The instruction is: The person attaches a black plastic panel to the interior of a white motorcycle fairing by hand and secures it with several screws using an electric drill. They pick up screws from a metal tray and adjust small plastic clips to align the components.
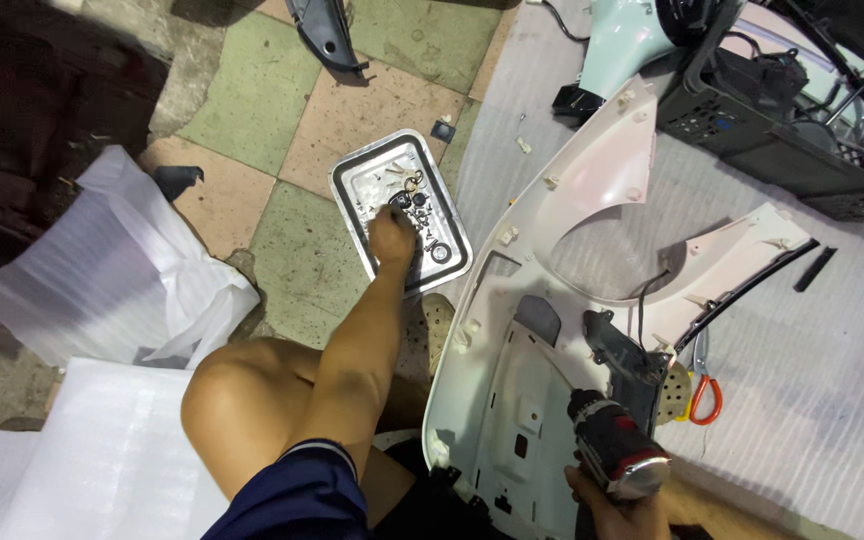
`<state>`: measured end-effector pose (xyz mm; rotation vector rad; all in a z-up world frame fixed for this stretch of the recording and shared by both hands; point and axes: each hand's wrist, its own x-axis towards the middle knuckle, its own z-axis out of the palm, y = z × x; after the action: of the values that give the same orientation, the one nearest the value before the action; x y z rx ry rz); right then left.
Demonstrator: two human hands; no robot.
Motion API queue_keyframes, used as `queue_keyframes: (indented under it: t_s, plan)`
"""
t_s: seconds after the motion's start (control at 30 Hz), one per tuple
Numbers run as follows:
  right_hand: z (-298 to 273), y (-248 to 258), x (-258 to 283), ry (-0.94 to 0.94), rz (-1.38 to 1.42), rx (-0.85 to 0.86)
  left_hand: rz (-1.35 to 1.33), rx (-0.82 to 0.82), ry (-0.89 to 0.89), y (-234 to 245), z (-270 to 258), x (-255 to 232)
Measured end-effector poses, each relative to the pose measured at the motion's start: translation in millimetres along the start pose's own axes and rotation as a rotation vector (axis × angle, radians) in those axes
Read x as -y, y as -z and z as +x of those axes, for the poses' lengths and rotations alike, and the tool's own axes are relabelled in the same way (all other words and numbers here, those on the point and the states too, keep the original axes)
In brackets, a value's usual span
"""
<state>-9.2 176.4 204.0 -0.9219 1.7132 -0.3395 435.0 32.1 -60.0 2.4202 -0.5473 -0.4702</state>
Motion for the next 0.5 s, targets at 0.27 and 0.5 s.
queue_keyframes:
  t_s: [0.27,0.5]
  plan:
    - [-7,34,-5,0.08,0.169,0.044,-0.723,0.173,0.012,59,-63,-112]
    - [9,81,-37,0.163,-0.036,0.356,-0.851,0.592,-0.06,164,-245,-174]
